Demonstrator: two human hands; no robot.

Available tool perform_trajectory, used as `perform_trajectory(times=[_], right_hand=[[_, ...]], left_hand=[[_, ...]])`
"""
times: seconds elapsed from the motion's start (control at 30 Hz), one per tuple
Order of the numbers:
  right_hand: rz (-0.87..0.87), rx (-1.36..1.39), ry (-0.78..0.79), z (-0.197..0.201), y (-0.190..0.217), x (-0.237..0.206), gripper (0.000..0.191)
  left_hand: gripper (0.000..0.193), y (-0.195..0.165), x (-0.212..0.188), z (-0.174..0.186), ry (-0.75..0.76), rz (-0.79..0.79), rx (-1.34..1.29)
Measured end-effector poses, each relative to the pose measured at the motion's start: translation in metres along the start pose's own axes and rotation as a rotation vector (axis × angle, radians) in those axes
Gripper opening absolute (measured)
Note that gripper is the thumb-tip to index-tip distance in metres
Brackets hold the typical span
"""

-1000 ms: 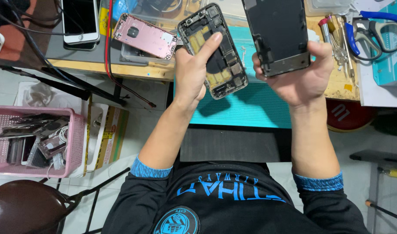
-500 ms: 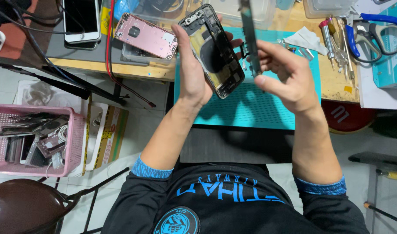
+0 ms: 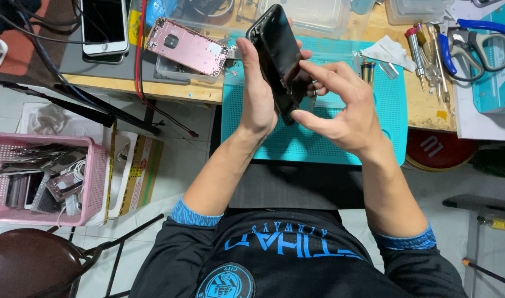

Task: The person repairs a smartphone at a workbench, using a screwdriver to unscrew and re-tighten screws on the disassembled phone frame and handle small internal components. They then align the screen assembly onto the frame and press it closed by hand.

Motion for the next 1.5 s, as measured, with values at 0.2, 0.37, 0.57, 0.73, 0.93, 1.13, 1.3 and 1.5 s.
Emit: perform_trajectory(times=[0.2,0.37,0.57,0.73,0.93,1.13,1.3,1.5], right_hand=[[0.023,-0.067,-0.02,-0.001,-0.001,0.0,0.073],[0.016,-0.082,-0.025,-0.001,-0.004,-0.002,0.073],[0.048,-0.09,-0.027,0.001,-0.01,-0.004,0.073],[0.088,-0.031,-0.013,0.001,-0.017,-0.004,0.072],[0.097,0.004,-0.017,0.004,-0.024,-0.003,0.072],[0.036,-0.018,-0.019,0.003,-0.027,-0.006,0.071],[0.05,-0.083,-0.023,0.009,-0.015,-0.009,0.07],[-0.005,-0.048,-0.022,0.005,-0.012,-0.008,0.068]], left_hand=[[0.09,0.005,0.0,0.004,-0.005,-0.021,0.019],[0.093,0.01,0.001,0.009,-0.006,-0.045,0.088],[0.093,0.013,0.002,0.009,0.013,-0.119,0.234],[0.088,0.015,0.006,0.005,0.045,-0.197,0.33],[0.086,0.017,0.009,-0.001,0.048,-0.185,0.449],[0.079,0.001,0.01,-0.011,0.072,-0.246,0.492],[0.073,-0.019,0.01,-0.011,0.018,-0.321,0.402],[0.074,-0.024,0.014,-0.006,-0.074,-0.32,0.312]])
Point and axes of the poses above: each hand's wrist, its own x-axis towards the middle knuckle, its own z-axis out of the back of the hand, y = z × x, the point moved 10 cm from there along x, towards the middle knuckle
